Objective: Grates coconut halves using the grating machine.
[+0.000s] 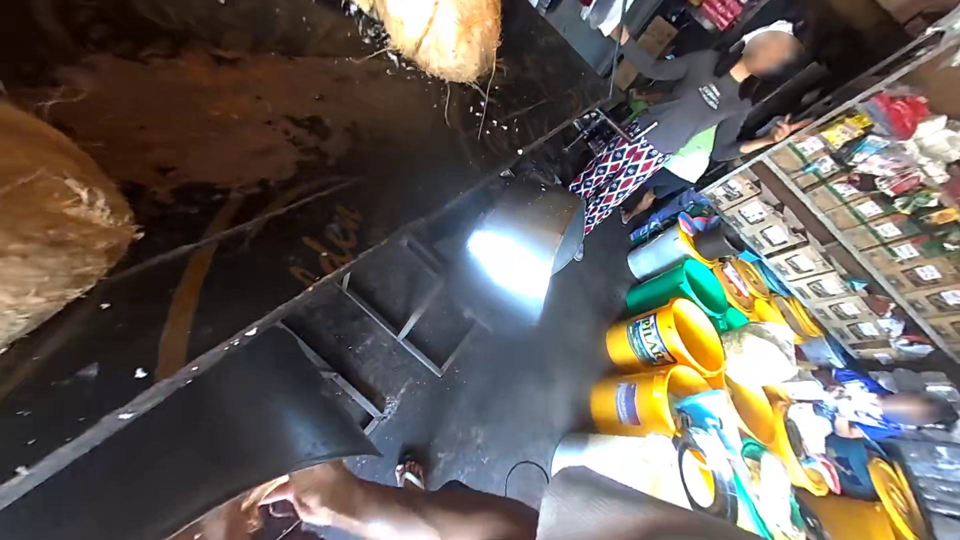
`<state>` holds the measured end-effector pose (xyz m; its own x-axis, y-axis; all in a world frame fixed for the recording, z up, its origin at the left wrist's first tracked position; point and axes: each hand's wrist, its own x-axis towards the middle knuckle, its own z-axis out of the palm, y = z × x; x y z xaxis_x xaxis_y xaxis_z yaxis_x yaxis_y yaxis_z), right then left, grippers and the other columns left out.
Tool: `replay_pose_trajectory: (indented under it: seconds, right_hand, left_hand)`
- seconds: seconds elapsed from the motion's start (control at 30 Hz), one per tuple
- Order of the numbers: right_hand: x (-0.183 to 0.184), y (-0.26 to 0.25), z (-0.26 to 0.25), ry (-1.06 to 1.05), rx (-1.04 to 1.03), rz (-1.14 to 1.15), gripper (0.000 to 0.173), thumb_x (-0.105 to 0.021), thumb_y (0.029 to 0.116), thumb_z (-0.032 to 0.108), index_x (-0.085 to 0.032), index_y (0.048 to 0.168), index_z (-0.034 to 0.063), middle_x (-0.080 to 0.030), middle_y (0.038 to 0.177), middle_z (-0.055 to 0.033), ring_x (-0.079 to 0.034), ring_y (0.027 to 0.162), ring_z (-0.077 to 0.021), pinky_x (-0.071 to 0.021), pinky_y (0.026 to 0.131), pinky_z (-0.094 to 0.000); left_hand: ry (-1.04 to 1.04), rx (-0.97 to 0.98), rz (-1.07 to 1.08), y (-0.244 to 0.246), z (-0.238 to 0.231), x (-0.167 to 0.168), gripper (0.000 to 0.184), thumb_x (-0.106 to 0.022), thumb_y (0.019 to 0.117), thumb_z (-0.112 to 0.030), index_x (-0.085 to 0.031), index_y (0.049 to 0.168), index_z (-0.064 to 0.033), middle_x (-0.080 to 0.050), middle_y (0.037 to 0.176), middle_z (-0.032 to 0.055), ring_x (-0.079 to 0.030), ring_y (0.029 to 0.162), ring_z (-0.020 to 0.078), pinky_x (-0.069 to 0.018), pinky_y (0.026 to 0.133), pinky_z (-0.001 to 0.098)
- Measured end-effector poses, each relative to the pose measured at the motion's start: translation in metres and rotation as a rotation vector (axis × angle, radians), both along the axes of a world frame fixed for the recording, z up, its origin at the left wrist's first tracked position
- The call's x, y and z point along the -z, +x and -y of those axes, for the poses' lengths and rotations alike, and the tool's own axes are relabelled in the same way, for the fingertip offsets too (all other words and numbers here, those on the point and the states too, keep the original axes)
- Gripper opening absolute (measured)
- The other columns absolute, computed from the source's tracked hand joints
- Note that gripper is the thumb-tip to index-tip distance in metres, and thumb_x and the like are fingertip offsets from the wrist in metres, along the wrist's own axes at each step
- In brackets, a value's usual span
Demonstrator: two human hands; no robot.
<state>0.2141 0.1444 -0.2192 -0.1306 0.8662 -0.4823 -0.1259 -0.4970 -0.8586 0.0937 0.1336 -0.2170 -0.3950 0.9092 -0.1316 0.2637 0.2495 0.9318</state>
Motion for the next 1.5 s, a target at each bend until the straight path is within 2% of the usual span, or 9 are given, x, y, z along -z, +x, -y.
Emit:
replay_pose_trajectory:
  seconds: [0.13, 0.4, 0.53, 0.6, 0.77, 1.13, 1.27, 1.4, 1.5]
  right_hand:
    - [-0.016, -0.012, -0.012, -0.223, 0.204, -0.174, 0.028, -0.052, 0.103, 0.002, -0.058, 0.128, -0.0098, -0.064, 0.116, -0.0179, -0.064, 0.098, -0.0169, -0.0574, 0.084, -0.0352]
    - [-0.013, -0.023, -0.008, -0.02, 0.165, 0.179, 0.034, -0.066, 0.0954, 0.007, -0.062, 0.123, -0.0126, -0.067, 0.117, -0.0253, -0.066, 0.107, -0.0267, -0.0551, 0.096, -0.0415]
    - [-0.019, -0.004, -0.002, 0.019, -0.024, 0.235, 0.028, -0.061, 0.0994, 0.008, -0.067, 0.12, -0.0101, -0.071, 0.117, -0.0226, -0.068, 0.109, -0.0245, -0.0533, 0.101, -0.0402]
    - [-0.028, 0.0, -0.004, -0.112, -0.026, 0.097, 0.028, -0.051, 0.1035, 0.005, -0.062, 0.122, -0.0125, -0.066, 0.116, -0.0228, -0.065, 0.104, -0.0225, -0.0549, 0.095, -0.0383]
    - [-0.026, -0.016, -0.006, -0.188, 0.222, -0.073, 0.025, -0.047, 0.1057, 0.01, -0.058, 0.122, -0.0062, -0.065, 0.1, -0.012, -0.064, 0.086, -0.0146, -0.0579, 0.076, -0.0334]
    - [-0.035, -0.009, -0.011, -0.08, 0.022, 0.148, 0.025, -0.058, 0.1012, 0.007, -0.064, 0.12, -0.0087, -0.069, 0.107, -0.0194, -0.067, 0.098, -0.0206, -0.0574, 0.091, -0.0375]
    - [-0.013, -0.003, -0.004, -0.276, 0.171, -0.226, 0.033, -0.041, 0.1081, 0.026, -0.057, 0.126, 0.0035, -0.063, 0.109, -0.0109, -0.063, 0.09, -0.018, -0.0568, 0.077, -0.0367]
    - [-0.022, -0.01, -0.005, -0.272, 0.2, -0.192, 0.024, -0.045, 0.1068, 0.012, -0.058, 0.125, 0.0056, -0.062, 0.109, -0.007, -0.062, 0.094, -0.0147, -0.0565, 0.081, -0.0349]
    - [-0.017, -0.015, -0.013, -0.167, 0.158, -0.143, 0.025, -0.044, 0.1078, 0.019, -0.057, 0.127, 0.0091, -0.063, 0.106, -0.0049, -0.063, 0.089, -0.0121, -0.0576, 0.076, -0.0322]
  left_hand:
    - [0.079, -0.021, 0.237, -0.001, -0.004, 0.01, 0.063, -0.073, 0.0917, -0.02, -0.043, 0.139, 0.0089, -0.064, 0.119, 0.0116, -0.064, 0.105, 0.0086, -0.0559, 0.093, 0.0308]
    - [0.071, 0.091, 0.318, -0.051, 0.017, 0.129, 0.06, -0.064, 0.101, -0.026, -0.04, 0.147, 0.0041, -0.061, 0.132, 0.0157, -0.062, 0.118, 0.0178, -0.0549, 0.099, 0.039]
    - [-0.175, -0.014, 0.451, -0.028, 0.01, 0.061, 0.053, -0.042, 0.1063, -0.043, -0.044, 0.142, -0.0027, -0.063, 0.114, 0.0028, -0.063, 0.095, 0.006, -0.0566, 0.085, 0.0319]
    - [-0.215, -0.041, 0.515, -0.022, 0.007, 0.049, 0.052, -0.027, 0.1095, -0.035, -0.043, 0.141, 0.003, -0.06, 0.122, 0.0121, -0.061, 0.103, 0.0134, -0.0536, 0.091, 0.0367]
    - [-0.36, -0.043, -0.081, 0.009, -0.008, -0.047, 0.05, -0.066, 0.098, -0.023, -0.056, 0.132, 0.0122, -0.062, 0.126, 0.0332, -0.06, 0.121, 0.0431, -0.0451, 0.106, 0.0588]
    - [-0.275, -0.217, 0.36, 0.006, -0.008, -0.007, 0.022, -0.056, 0.0987, -0.006, -0.057, 0.119, 0.0026, -0.065, 0.085, 0.0076, -0.064, 0.071, 0.0118, -0.0568, 0.065, 0.0306]
    - [-0.393, -0.032, 0.255, -0.004, 0.006, -0.014, 0.045, -0.04, 0.1101, -0.033, -0.049, 0.143, -0.0028, -0.062, 0.128, 0.0202, -0.062, 0.113, 0.0268, -0.0517, 0.097, 0.0474]
    - [-0.336, -0.053, -0.104, 0.019, -0.002, -0.055, 0.069, -0.07, 0.094, -0.041, -0.046, 0.144, -0.0002, -0.063, 0.125, 0.0277, -0.063, 0.114, 0.0431, -0.0509, 0.094, 0.0644]
    - [-0.284, -0.144, -0.147, 0.018, -0.015, -0.034, 0.085, -0.076, 0.0794, -0.053, -0.049, 0.141, -0.002, -0.068, 0.116, 0.022, -0.066, 0.107, 0.0375, -0.0524, 0.091, 0.0615]
